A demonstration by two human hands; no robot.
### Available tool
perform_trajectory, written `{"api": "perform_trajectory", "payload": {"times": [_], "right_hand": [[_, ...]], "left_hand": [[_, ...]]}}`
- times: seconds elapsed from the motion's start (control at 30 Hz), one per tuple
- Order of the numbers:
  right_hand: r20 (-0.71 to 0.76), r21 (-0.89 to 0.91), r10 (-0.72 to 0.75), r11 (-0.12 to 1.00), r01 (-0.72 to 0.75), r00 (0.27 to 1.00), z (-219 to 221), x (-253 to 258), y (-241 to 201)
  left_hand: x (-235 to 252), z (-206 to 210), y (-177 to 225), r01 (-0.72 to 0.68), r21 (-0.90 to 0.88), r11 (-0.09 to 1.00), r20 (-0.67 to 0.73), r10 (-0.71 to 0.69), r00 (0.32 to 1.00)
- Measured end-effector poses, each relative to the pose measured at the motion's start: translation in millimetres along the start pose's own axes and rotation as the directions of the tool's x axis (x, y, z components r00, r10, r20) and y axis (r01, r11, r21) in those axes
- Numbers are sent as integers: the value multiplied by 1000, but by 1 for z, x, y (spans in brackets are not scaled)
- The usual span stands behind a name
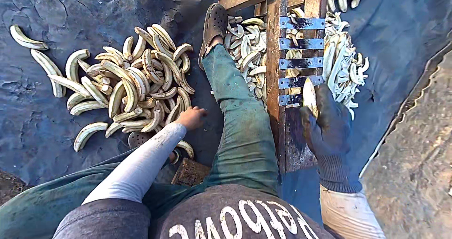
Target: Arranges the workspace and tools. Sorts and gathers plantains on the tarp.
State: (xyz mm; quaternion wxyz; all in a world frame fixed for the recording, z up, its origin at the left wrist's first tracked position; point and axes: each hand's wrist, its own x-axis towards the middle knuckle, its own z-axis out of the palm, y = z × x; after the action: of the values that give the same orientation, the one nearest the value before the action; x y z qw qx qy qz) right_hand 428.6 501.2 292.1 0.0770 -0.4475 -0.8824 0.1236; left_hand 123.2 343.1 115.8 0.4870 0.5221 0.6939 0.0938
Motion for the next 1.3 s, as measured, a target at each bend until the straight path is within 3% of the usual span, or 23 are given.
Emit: {"api": "perform_trajectory", "payload": {"times": [0.07, 0.13, 0.23, 0.3, 0.47, 0.73, 0.87, 1.0, 1.07, 1.13, 1.2, 1.27, 1.3], "right_hand": [[30, -121, 18, 992, -14, 999, 15, -31, 17], [9, -146, -33, 989, 34, 999, 28, -52, 24], [-86, -133, -61, 990, 49, 994, 46, -49, 25], [-69, -125, -24, 992, 16, 997, 53, -30, 27], [-5, -175, 32, 984, -32, 999, 53, 36, 20], [-2, -199, 187, 963, -184, 982, 58, 162, -7], [-48, -172, 176, 968, -181, 983, 61, 216, -21], [-51, -216, 164, 961, -171, 985, 58, 257, -31], [-102, -191, 159, 966, -176, 982, 48, 265, -39], [-206, -83, 94, 990, -113, 974, 33, 253, -60], [-292, 145, -3, 988, 47, 956, 27, 220, -81], [-176, 534, -73, 831, 158, 982, 31, 179, -96], [-72, 737, -74, 668, 104, 995, 36, 158, -103]], "left_hand": [[-10, 37, -24, 156, 327, 932, 241, -242, 940], [-18, 61, -38, 157, 488, 859, 366, -364, 856], [-26, 69, -47, 134, 518, 845, 387, -371, 844], [-25, 68, -47, 107, 531, 841, 381, -349, 856], [-25, 72, -54, 30, 537, 843, 420, -298, 857], [-9, 51, -48, 104, 422, 900, 349, -267, 898], [5, 11, -40, 190, 299, 935, 235, -265, 935], [7, -46, -35, 268, -52, 962, -7, -269, 963], [2, -76, -23, 231, -256, 939, -187, -282, 941], [-4, -100, 0, 136, -374, 917, -405, -294, 866], [-9, -117, 36, 5, -375, 927, -604, -248, 757], [-14, -119, 77, -179, -263, 948, -783, -101, 614], [-15, -115, 95, -283, -171, 944, -841, 10, 541]]}}
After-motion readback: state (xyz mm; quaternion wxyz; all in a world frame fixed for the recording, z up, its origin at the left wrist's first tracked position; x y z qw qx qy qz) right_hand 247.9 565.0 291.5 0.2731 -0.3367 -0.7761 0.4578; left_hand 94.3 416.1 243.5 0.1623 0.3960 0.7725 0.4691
